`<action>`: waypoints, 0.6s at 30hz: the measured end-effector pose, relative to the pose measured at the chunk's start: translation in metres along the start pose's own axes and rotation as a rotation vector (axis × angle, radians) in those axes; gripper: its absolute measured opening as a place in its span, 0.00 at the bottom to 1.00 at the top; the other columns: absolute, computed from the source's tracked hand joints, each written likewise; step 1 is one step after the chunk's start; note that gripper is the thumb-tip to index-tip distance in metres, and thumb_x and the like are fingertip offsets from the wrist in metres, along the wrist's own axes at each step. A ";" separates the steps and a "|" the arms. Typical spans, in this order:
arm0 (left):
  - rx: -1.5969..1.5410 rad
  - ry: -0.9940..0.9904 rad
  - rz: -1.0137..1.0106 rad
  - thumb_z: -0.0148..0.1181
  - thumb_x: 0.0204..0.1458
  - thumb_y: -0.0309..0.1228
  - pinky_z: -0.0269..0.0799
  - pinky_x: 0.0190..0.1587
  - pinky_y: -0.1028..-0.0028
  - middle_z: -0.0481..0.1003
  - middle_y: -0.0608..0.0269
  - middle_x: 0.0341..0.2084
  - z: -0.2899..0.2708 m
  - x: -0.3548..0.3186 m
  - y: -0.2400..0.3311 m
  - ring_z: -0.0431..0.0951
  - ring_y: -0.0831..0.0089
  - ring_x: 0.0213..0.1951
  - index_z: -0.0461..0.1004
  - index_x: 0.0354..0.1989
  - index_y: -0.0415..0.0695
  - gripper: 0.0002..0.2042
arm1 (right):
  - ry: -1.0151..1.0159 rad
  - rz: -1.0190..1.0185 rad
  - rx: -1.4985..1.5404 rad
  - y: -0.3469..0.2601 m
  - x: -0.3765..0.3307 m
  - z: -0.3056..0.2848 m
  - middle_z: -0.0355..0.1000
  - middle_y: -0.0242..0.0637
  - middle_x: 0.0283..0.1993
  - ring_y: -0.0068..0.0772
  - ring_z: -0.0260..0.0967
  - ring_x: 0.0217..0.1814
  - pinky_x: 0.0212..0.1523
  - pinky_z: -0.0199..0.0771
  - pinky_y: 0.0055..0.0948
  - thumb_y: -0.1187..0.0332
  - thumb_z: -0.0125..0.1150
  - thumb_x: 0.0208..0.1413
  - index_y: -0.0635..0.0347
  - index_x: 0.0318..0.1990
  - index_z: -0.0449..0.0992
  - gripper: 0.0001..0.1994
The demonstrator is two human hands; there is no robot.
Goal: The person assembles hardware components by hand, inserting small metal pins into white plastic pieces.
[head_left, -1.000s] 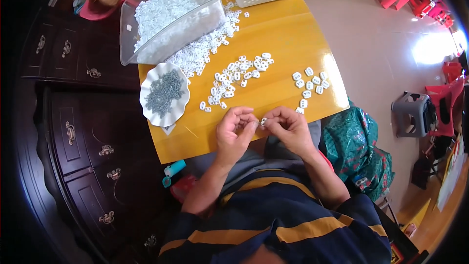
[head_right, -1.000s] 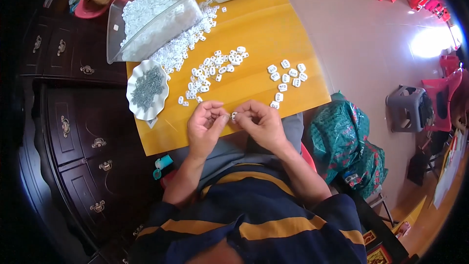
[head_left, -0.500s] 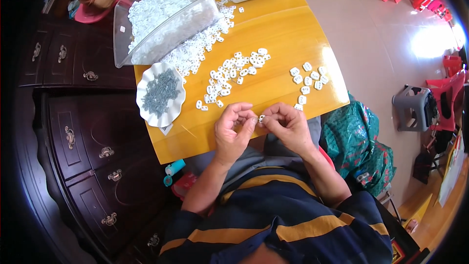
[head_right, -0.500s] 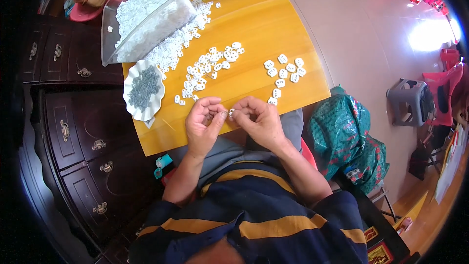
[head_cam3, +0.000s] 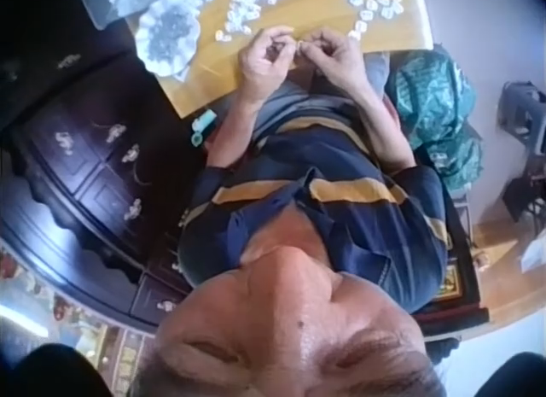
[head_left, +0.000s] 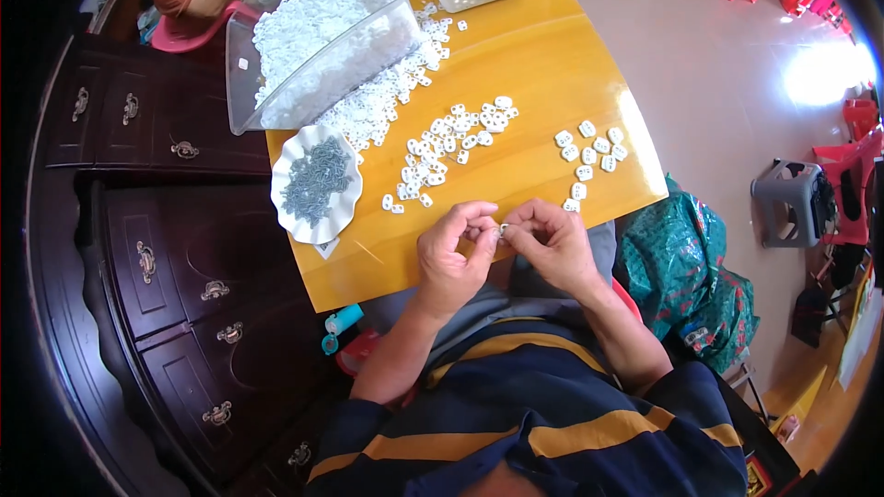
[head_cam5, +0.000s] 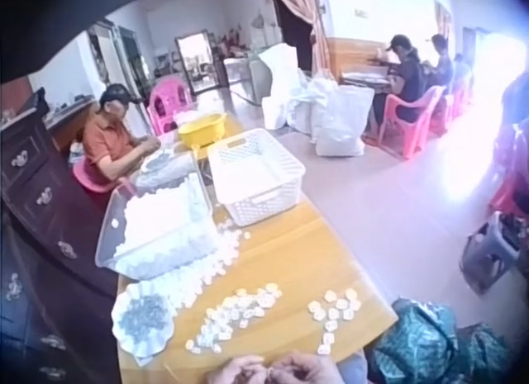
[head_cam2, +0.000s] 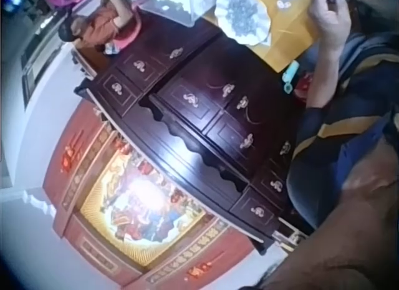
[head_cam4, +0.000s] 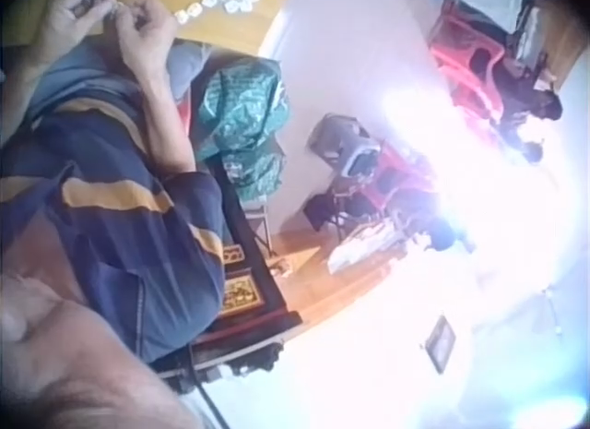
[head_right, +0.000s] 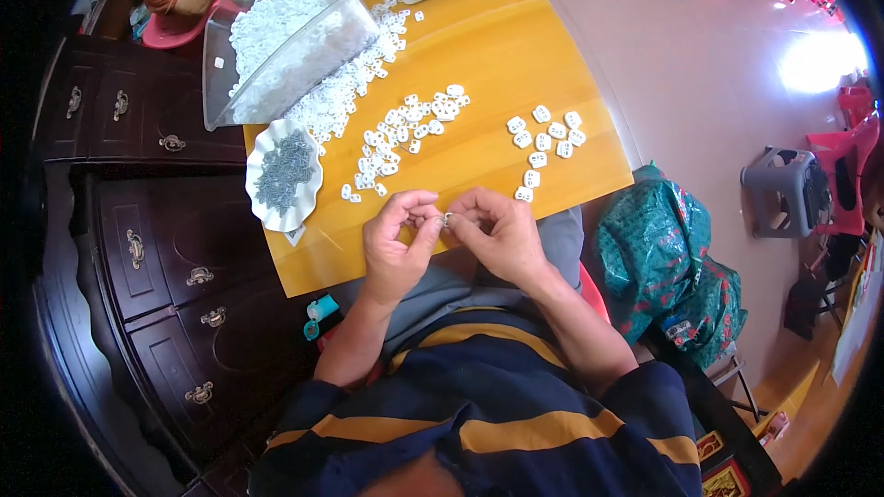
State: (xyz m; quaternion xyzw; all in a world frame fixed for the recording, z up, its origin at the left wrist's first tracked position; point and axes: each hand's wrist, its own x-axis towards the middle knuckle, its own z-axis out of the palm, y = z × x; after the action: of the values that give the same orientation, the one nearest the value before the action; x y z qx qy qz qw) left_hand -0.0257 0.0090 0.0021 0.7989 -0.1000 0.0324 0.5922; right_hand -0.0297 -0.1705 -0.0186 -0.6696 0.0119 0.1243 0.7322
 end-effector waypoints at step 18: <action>0.748 0.116 0.175 0.71 0.51 0.26 0.78 0.40 0.64 0.78 0.60 0.37 -0.051 0.037 -0.034 0.81 0.60 0.40 0.82 0.44 0.44 0.11 | -0.079 0.098 0.346 -0.005 0.004 -0.009 0.81 0.34 0.38 0.19 0.80 0.41 0.43 0.82 0.21 0.72 0.61 0.69 0.63 0.46 0.76 0.05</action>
State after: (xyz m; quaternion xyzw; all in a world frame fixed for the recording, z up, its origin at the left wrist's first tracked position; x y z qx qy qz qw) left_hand 0.0202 0.0621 -0.0082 0.9450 -0.1152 0.1621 0.2595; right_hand -0.0236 -0.1786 -0.0159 -0.5269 0.0371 0.1821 0.8293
